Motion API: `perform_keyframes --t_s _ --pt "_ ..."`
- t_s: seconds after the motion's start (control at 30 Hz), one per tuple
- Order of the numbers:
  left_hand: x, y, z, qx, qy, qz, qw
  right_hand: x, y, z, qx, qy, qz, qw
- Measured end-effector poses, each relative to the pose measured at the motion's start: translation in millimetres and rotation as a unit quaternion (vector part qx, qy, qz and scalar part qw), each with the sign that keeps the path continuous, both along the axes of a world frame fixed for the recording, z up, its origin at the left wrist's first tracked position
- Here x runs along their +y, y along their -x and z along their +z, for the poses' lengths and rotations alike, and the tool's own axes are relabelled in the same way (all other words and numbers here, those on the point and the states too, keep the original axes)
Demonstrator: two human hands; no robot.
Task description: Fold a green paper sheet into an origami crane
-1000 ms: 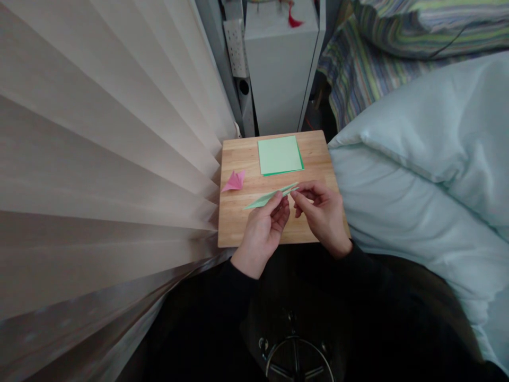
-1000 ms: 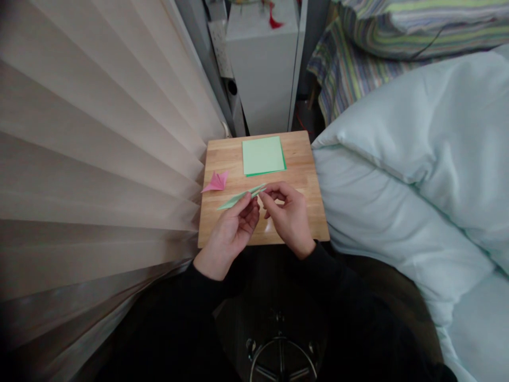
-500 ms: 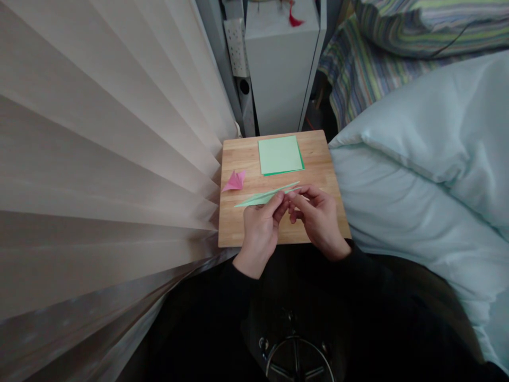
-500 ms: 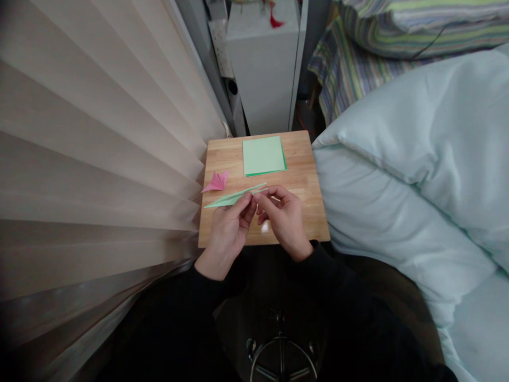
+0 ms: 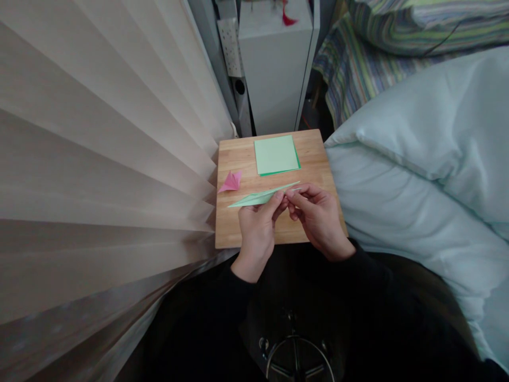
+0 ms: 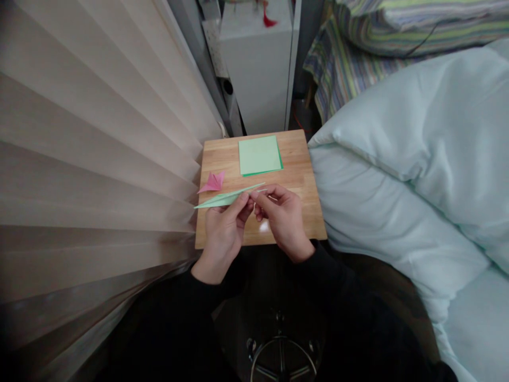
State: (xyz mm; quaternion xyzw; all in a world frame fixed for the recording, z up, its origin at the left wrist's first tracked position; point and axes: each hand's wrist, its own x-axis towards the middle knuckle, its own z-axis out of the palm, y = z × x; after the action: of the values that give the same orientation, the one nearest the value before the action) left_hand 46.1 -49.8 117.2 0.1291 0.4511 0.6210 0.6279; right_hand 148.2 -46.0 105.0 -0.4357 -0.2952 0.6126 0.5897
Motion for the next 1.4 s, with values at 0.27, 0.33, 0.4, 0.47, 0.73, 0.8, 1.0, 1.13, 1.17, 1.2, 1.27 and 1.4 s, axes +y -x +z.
perform_keyframes --t_s 0.27,0.33,0.4,0.47,0.73,0.8,1.0,1.13,1.17,1.2,1.27,1.4 --pt "4.7 7.9 7.1 -0.082 0.110 -0.013 0.990 0.2 -4.8 -2.3 -0.110 -0.051 -0.012 0.993" --pt "5.1 7.9 7.8 -0.089 0.123 -0.015 0.988 0.5 -5.6 -2.0 -0.121 -0.051 -0.013 0.991" --pt "4.8 7.2 8.1 -0.094 0.130 -0.016 0.987 0.9 -5.8 -1.9 -0.123 -0.051 -0.022 0.991" --pt "4.0 6.5 7.9 -0.099 0.133 -0.023 0.986 1.5 -5.8 -2.0 -0.121 -0.054 -0.025 0.991" --pt "3.2 8.1 4.0 -0.116 0.139 -0.069 0.981 2.0 -7.9 -4.8 -0.118 -0.053 0.024 0.991" --pt "3.8 8.6 4.7 -0.120 0.147 -0.069 0.979 2.0 -8.9 -5.0 -0.119 -0.051 0.029 0.991" --pt "4.7 7.6 9.0 -0.126 0.150 -0.067 0.978 3.3 -9.3 -5.3 -0.083 -0.047 0.029 0.995" --pt "4.2 6.2 9.1 -0.120 0.136 -0.067 0.981 3.5 -6.5 -4.5 -0.028 -0.022 0.031 0.999" --pt "4.0 5.8 8.7 -0.116 0.132 -0.063 0.982 3.2 -5.5 -3.8 -0.014 -0.013 0.033 0.999" --pt "3.8 5.4 8.2 -0.111 0.126 -0.056 0.984 2.8 -4.5 -3.0 -0.003 -0.004 0.033 0.999" --pt "3.5 4.6 7.2 -0.101 0.112 -0.041 0.988 1.7 -2.7 -1.6 0.005 0.007 0.029 1.000" --pt "2.5 3.6 6.3 -0.090 0.084 -0.022 0.992 -0.5 -0.7 -1.3 -0.039 -0.012 0.009 0.999"
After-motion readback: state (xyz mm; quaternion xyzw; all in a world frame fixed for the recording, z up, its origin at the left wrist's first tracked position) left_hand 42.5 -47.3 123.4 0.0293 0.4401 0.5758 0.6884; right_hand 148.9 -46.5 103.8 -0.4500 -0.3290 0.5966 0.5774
